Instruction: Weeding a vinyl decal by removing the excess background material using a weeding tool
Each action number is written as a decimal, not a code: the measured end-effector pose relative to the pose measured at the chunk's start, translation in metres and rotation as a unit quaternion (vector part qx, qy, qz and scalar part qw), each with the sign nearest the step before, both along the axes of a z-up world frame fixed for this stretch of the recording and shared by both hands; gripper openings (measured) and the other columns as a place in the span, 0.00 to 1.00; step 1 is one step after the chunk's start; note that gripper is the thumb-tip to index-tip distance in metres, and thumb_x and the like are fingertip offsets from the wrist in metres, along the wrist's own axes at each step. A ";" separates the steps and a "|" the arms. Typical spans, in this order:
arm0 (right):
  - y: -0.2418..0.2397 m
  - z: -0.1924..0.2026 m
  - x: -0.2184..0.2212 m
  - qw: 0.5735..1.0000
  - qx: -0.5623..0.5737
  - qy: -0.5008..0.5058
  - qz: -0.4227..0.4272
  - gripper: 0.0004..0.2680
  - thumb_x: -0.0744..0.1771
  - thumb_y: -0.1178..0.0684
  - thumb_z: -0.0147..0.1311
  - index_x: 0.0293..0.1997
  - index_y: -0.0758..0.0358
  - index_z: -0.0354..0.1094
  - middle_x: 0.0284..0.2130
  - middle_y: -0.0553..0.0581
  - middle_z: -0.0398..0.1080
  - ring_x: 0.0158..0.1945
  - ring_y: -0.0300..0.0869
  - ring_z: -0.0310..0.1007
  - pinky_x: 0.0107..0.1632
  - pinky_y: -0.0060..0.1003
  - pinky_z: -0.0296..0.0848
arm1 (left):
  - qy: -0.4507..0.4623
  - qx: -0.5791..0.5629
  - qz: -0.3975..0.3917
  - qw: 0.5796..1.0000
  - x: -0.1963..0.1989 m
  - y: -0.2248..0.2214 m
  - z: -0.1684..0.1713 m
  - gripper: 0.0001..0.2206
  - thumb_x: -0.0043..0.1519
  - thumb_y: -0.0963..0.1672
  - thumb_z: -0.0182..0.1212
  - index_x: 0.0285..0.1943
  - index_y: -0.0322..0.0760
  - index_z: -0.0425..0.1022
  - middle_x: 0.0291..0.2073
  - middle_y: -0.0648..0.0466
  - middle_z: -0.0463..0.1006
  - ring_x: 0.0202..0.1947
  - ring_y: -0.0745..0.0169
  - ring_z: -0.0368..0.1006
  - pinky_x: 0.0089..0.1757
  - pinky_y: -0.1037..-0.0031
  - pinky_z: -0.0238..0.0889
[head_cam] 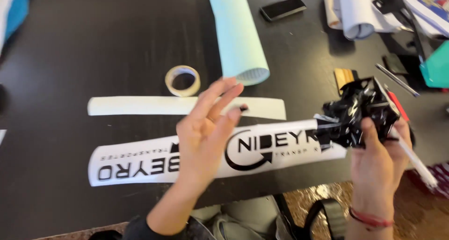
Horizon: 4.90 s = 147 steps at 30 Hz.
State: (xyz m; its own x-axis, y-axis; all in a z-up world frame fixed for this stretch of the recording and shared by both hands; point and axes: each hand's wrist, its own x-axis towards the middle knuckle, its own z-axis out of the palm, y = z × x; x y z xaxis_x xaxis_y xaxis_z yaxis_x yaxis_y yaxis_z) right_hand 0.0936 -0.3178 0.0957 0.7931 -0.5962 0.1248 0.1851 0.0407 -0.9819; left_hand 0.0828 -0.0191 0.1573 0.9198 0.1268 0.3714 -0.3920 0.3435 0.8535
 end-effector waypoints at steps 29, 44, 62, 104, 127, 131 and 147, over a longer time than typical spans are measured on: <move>0.032 0.014 -0.006 0.979 0.169 -0.023 0.112 0.09 0.68 0.63 0.59 0.51 0.61 0.62 0.46 0.60 0.74 0.50 0.41 0.77 0.61 0.33 0.79 | 0.154 0.024 -0.195 0.968 0.014 -0.075 -0.058 0.11 0.62 0.46 0.68 0.34 0.40 0.70 0.30 0.61 0.66 0.32 0.71 0.56 0.35 0.79 0.51; -0.010 0.020 -0.007 0.990 -0.084 -0.052 -0.096 0.09 0.72 0.62 0.61 0.50 0.52 0.65 0.51 0.52 0.70 0.56 0.42 0.69 0.58 0.34 0.75 | -0.072 0.217 -0.011 0.973 -0.015 -0.049 -0.060 0.23 0.79 0.40 0.48 0.82 0.37 0.46 0.56 0.45 0.74 0.56 0.51 0.87 0.50 0.70 0.65; -0.020 -0.002 0.003 0.912 0.206 0.164 0.313 0.06 0.69 0.59 0.54 0.51 0.62 0.66 0.35 0.58 0.74 0.32 0.37 0.77 0.33 0.26 0.75 | -0.369 0.481 -0.051 0.793 0.024 -0.055 0.017 0.08 0.74 0.34 0.54 0.60 0.24 0.73 0.59 0.42 0.77 0.65 0.42 0.68 0.65 0.46 0.57; 0.007 0.019 -0.018 0.935 -0.323 -0.141 -0.044 0.11 0.75 0.51 0.58 0.56 0.65 0.58 0.50 0.60 0.63 0.50 0.45 0.62 0.55 0.37 0.65 | 0.189 -0.160 -0.316 0.916 0.006 -0.065 -0.040 0.20 0.70 0.52 0.60 0.60 0.33 0.78 0.64 0.44 0.76 0.65 0.52 0.70 0.60 0.61 0.71; 0.046 0.012 -0.020 0.889 -0.338 -0.224 -0.213 0.12 0.72 0.55 0.57 0.53 0.71 0.56 0.46 0.65 0.58 0.47 0.54 0.65 0.53 0.47 0.70 | 0.052 -0.002 -0.236 0.970 0.004 -0.086 -0.037 0.21 0.76 0.50 0.56 0.78 0.63 0.60 0.82 0.51 0.40 0.73 0.61 0.52 0.66 0.62 0.58; 0.008 -0.006 -0.010 0.868 -0.346 -0.284 -0.215 0.09 0.76 0.61 0.53 0.59 0.75 0.56 0.54 0.76 0.60 0.58 0.67 0.64 0.65 0.61 0.68 | 0.301 -0.151 -0.236 0.912 0.022 -0.067 -0.035 0.31 0.65 0.41 0.34 0.81 0.57 0.45 0.77 0.51 0.60 0.56 0.58 0.70 0.46 0.70 0.62; 0.033 0.016 -0.021 0.969 -0.189 -0.137 -0.075 0.11 0.74 0.48 0.57 0.56 0.59 0.58 0.52 0.56 0.63 0.57 0.43 0.66 0.62 0.38 0.72 | 0.067 0.129 -0.098 0.985 0.000 -0.070 -0.040 0.31 0.73 0.59 0.28 0.60 0.34 0.69 0.58 0.53 0.74 0.62 0.46 0.79 0.62 0.60 0.63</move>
State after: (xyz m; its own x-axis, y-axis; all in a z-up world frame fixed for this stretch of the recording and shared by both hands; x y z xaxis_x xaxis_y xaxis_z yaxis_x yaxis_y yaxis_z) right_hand 0.0724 -0.2850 0.1115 0.6064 -0.5729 0.5514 0.4173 -0.3611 -0.8340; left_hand 0.0826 -0.0894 0.1176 0.9602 -0.1410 0.2409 -0.2168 0.1670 0.9618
